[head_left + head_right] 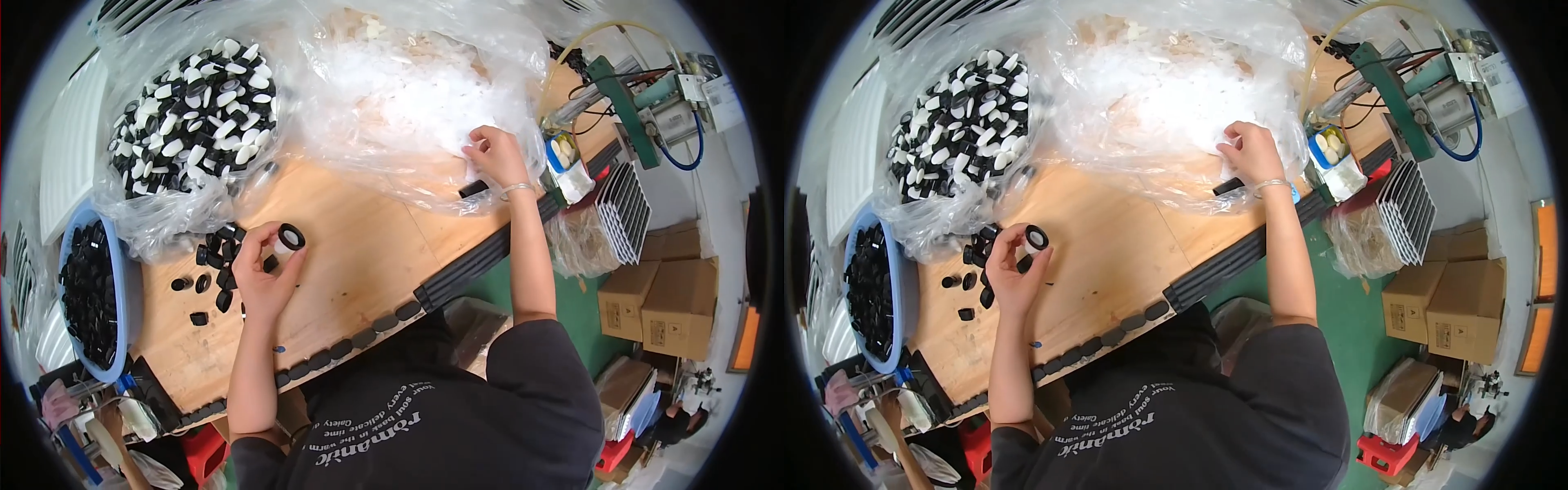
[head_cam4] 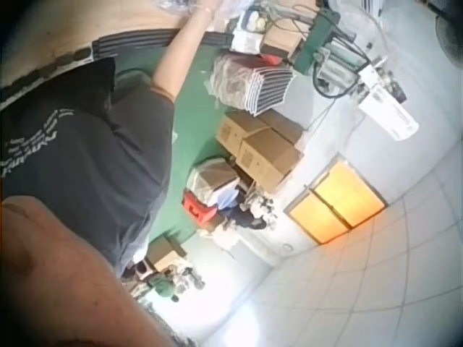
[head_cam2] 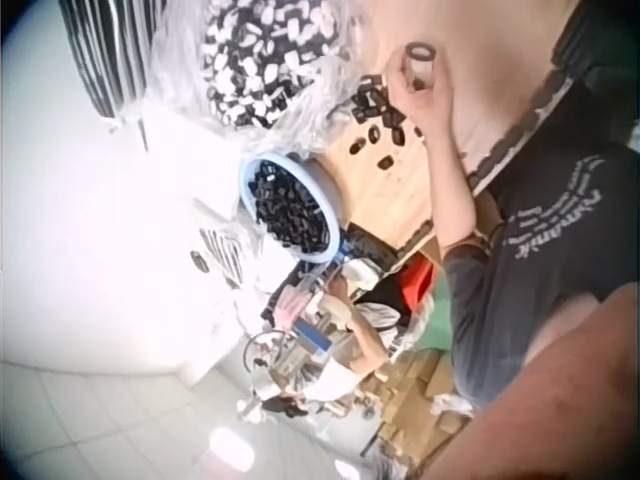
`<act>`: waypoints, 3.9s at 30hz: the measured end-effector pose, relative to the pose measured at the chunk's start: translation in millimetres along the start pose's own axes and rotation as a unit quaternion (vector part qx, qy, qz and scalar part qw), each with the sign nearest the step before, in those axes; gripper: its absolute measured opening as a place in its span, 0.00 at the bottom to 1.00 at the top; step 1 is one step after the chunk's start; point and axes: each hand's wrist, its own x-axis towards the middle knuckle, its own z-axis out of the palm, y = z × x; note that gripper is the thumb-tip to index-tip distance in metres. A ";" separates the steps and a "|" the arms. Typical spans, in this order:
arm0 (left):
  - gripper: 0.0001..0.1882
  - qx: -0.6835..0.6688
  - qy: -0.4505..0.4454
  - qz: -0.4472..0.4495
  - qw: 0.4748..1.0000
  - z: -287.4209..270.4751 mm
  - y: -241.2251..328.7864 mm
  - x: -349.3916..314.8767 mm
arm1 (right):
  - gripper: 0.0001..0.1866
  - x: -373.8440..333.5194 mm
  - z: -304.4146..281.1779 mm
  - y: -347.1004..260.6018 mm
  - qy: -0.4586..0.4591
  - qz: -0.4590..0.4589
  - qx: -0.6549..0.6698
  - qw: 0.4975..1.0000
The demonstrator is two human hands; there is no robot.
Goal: The recorder is manually assembling small black plastic rings with white plastic inserts at a workstation.
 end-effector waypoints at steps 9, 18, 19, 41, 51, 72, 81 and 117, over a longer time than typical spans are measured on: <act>0.23 0.015 0.019 0.015 1.000 -3.1 3.5 -2.4 | 0.10 6.4 11.5 -18.8 -0.029 0.035 -0.157 0.987; 0.20 0.048 0.069 0.065 0.994 -7.1 1.2 8.2 | 0.05 -3.5 5.5 -113.6 0.023 -0.004 0.274 0.961; 0.20 0.053 0.071 0.065 0.994 -8.1 2.1 7.9 | 0.04 -8.4 14.4 -140.0 -0.057 -0.034 0.334 0.940; 0.23 0.198 0.079 0.258 0.942 -12.0 7.3 16.1 | 0.02 -35.5 70.2 -225.0 -0.161 -0.279 0.298 0.899; 0.21 0.156 0.105 0.227 0.956 -11.7 6.9 15.0 | 0.05 -39.1 74.2 -223.6 -0.128 -0.235 0.365 0.892; 0.21 0.083 0.063 0.231 0.967 -14.5 -1.0 10.3 | 0.06 -46.5 69.9 -229.5 -0.077 -0.295 0.408 0.861; 0.20 0.035 0.132 0.212 0.968 -8.8 -4.9 9.6 | 0.09 -56.6 76.1 -238.1 0.003 -0.340 0.390 0.856; 0.20 0.129 0.130 0.286 0.940 -16.9 -0.2 14.9 | 0.12 -49.8 79.5 -234.2 -0.381 0.048 0.560 0.734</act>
